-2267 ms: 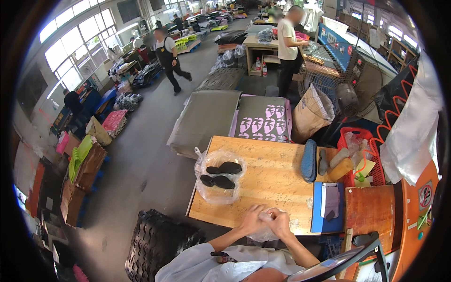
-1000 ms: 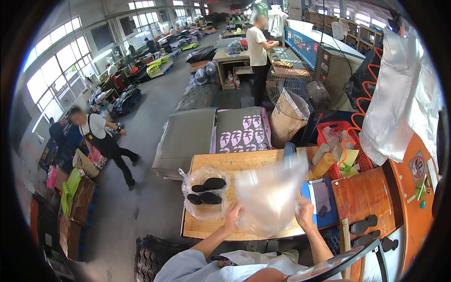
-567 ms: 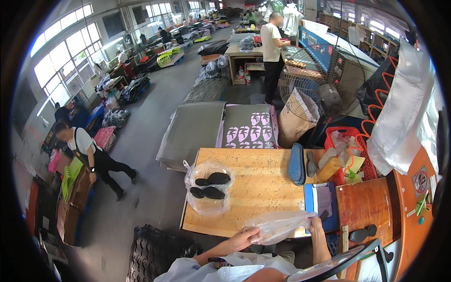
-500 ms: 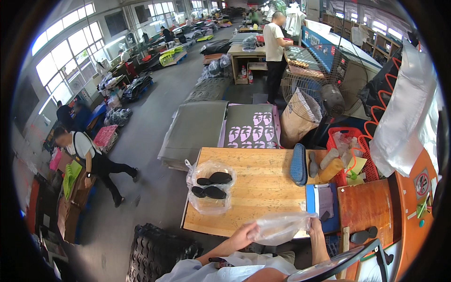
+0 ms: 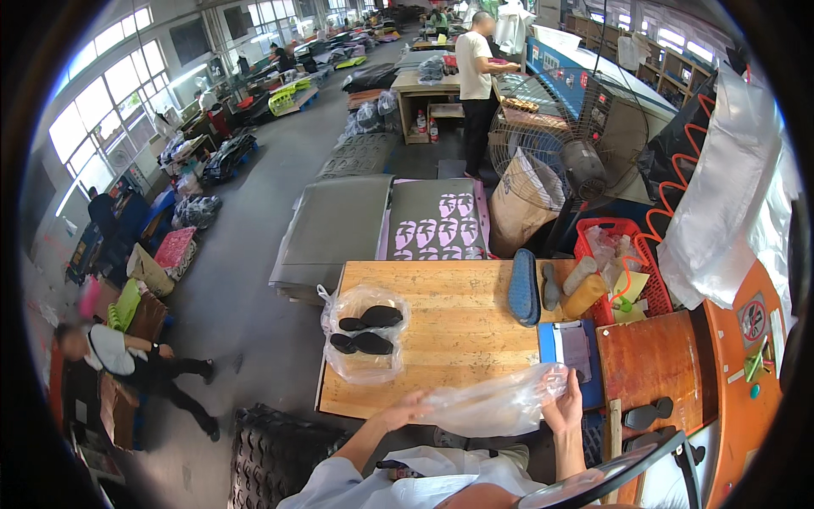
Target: The person places black insoles into clear plastic bags, then uses a roller machine to press and shape gray insoles. They handle sheets of black material and arrange multiple insoles on the machine's roller surface.
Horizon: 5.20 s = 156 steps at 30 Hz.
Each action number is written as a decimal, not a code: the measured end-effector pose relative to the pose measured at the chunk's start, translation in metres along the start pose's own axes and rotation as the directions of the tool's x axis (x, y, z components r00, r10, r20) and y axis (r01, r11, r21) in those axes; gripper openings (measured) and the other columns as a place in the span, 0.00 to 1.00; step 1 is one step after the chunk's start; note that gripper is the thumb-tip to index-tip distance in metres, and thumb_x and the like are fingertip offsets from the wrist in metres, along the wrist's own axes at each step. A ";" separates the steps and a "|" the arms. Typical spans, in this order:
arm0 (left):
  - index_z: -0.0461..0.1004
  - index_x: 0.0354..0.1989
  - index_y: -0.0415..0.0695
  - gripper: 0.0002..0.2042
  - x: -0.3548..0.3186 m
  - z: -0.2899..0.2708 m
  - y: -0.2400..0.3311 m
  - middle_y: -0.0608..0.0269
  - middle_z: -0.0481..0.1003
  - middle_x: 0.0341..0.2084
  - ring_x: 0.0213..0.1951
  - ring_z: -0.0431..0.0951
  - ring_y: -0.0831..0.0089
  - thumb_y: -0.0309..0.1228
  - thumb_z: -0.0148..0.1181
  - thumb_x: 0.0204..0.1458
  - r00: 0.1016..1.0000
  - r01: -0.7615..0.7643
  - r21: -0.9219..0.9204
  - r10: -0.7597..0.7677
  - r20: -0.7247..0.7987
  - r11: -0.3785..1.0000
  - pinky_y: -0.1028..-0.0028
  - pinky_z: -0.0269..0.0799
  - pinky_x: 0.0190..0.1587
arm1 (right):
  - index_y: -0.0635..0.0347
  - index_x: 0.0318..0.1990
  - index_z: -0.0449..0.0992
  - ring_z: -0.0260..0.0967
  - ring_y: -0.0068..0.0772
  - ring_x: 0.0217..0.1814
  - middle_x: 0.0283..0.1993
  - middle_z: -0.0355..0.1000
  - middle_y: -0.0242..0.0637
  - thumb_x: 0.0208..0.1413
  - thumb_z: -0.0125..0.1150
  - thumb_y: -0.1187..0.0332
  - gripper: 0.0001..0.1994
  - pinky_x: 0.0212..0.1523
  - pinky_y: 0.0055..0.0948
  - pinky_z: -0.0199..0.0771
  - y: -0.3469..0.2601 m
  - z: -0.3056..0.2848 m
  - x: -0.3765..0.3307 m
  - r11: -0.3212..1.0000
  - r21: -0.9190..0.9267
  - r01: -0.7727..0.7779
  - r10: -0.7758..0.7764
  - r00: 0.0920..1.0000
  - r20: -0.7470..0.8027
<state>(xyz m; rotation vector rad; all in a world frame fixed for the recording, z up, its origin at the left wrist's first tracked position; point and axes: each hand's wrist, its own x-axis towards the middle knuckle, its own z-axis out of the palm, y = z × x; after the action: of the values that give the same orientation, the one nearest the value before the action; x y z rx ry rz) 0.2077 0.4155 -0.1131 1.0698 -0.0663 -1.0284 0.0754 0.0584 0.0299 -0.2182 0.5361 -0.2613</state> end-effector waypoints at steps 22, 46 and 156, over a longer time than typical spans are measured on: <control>0.76 0.43 0.49 0.10 -0.034 0.009 0.015 0.69 0.75 0.32 0.35 0.77 0.70 0.42 0.58 0.66 0.918 0.025 -0.602 -0.256 -0.302 0.798 0.64 0.75 0.37 | 0.61 0.45 0.77 0.69 0.22 0.30 0.31 0.72 0.29 0.70 0.55 0.67 0.08 0.34 0.25 0.75 0.038 -0.122 0.077 0.875 -0.380 -0.301 0.136 0.905 -0.404; 0.74 0.52 0.44 0.11 -0.032 -0.035 -0.026 0.66 0.77 0.39 0.39 0.77 0.70 0.35 0.52 0.70 0.759 -0.109 -0.430 -0.204 -0.619 0.896 0.65 0.78 0.45 | 0.58 0.43 0.80 0.75 0.32 0.34 0.31 0.76 0.29 0.64 0.68 0.51 0.17 0.46 0.33 0.80 0.055 -0.075 0.029 0.789 -0.459 -0.408 0.282 0.905 -0.318; 0.76 0.57 0.33 0.20 0.247 0.512 -0.097 0.37 0.80 0.50 0.54 0.80 0.46 0.30 0.63 0.59 0.766 -0.539 0.696 -0.068 0.639 0.475 0.57 0.72 0.59 | 0.76 0.52 0.78 0.78 0.28 0.34 0.40 0.81 0.42 0.54 0.72 0.67 0.22 0.35 0.27 0.78 -0.192 -0.150 -0.115 0.620 -0.519 0.589 -0.721 0.166 -0.673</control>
<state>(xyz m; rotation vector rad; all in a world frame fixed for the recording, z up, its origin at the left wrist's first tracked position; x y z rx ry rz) 0.0254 -0.1237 -0.0184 1.5175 -1.3925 -1.0131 -0.1347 -0.1086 0.0105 -0.4727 1.4789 -1.2888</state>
